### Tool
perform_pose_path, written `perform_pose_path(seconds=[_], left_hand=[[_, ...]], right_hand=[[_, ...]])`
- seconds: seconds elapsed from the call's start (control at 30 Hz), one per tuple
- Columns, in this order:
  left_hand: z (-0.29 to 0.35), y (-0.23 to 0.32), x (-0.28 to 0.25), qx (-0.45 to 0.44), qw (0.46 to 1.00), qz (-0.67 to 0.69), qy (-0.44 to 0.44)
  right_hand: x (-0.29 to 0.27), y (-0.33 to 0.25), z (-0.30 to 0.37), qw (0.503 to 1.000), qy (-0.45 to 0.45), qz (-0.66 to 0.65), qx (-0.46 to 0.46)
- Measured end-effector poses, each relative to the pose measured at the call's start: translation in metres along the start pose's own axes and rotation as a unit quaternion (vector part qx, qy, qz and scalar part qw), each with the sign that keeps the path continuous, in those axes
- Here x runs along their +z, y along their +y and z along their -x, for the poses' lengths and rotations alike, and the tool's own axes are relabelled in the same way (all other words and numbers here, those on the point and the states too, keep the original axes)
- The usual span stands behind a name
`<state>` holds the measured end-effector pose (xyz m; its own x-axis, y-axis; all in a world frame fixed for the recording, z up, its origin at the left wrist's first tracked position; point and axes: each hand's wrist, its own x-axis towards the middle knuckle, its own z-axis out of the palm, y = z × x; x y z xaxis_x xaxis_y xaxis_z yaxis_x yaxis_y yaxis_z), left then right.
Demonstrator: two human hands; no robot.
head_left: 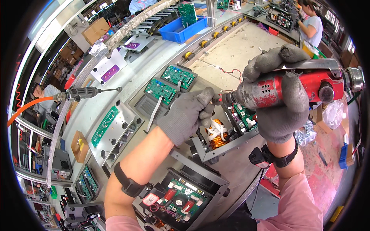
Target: Assembling the internal components and wiring of an industrial electronic unit at a factory workstation.
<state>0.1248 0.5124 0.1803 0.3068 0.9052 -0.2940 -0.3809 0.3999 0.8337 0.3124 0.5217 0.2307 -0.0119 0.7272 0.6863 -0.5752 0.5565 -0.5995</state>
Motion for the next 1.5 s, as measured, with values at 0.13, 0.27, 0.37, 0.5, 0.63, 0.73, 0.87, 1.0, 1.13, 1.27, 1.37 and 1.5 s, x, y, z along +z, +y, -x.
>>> perform_pose_path(seconds=[0.13, 0.27, 0.37, 0.5, 0.63, 0.73, 0.87, 1.0, 1.13, 1.27, 1.37, 1.5], left_hand=[[0.001, 0.013, -0.007, -0.107, 0.993, -0.025, -0.043], [-0.015, 0.02, -0.003, 0.013, 0.874, -0.485, 0.036], [-0.018, 0.015, -0.001, 0.093, 0.664, -0.735, 0.094], [-0.017, 0.005, 0.0, 0.191, 0.503, -0.821, 0.191], [-0.026, 0.015, -0.014, -0.07, 0.586, -0.782, 0.198], [-0.018, 0.011, -0.024, -0.024, 0.843, -0.532, 0.075], [-0.016, 0.004, -0.027, 0.056, 0.941, -0.332, 0.015], [-0.023, 0.009, -0.023, -0.022, 0.92, -0.388, 0.055], [-0.024, 0.007, -0.018, 0.006, 0.85, -0.519, 0.087], [-0.018, 0.006, -0.02, 0.036, 0.973, -0.228, 0.02], [-0.023, 0.011, -0.019, 0.017, 0.948, -0.318, 0.0], [-0.035, 0.003, -0.004, 0.076, 0.786, -0.609, 0.076]], right_hand=[[0.002, -0.001, 0.004, 1.0, -0.008, -0.001, -0.005], [-0.003, -0.008, 0.001, 0.998, -0.033, -0.014, -0.046], [-0.013, -0.017, -0.006, 0.989, -0.099, -0.058, -0.096], [-0.026, -0.031, -0.009, 0.986, -0.085, -0.025, -0.142], [-0.033, -0.035, -0.009, 0.986, -0.099, -0.002, -0.135], [-0.035, -0.033, -0.008, 0.987, -0.088, 0.0, -0.133], [-0.036, -0.032, -0.009, 0.989, -0.068, -0.003, -0.128], [-0.035, -0.029, -0.013, 0.992, -0.048, 0.013, -0.118], [-0.03, -0.021, -0.015, 0.988, -0.099, -0.033, -0.116], [-0.028, -0.02, -0.01, 0.995, 0.033, -0.05, -0.082], [-0.033, -0.021, -0.011, 0.996, 0.004, -0.058, -0.066], [-0.037, -0.019, -0.014, 0.995, -0.035, -0.07, -0.056]])
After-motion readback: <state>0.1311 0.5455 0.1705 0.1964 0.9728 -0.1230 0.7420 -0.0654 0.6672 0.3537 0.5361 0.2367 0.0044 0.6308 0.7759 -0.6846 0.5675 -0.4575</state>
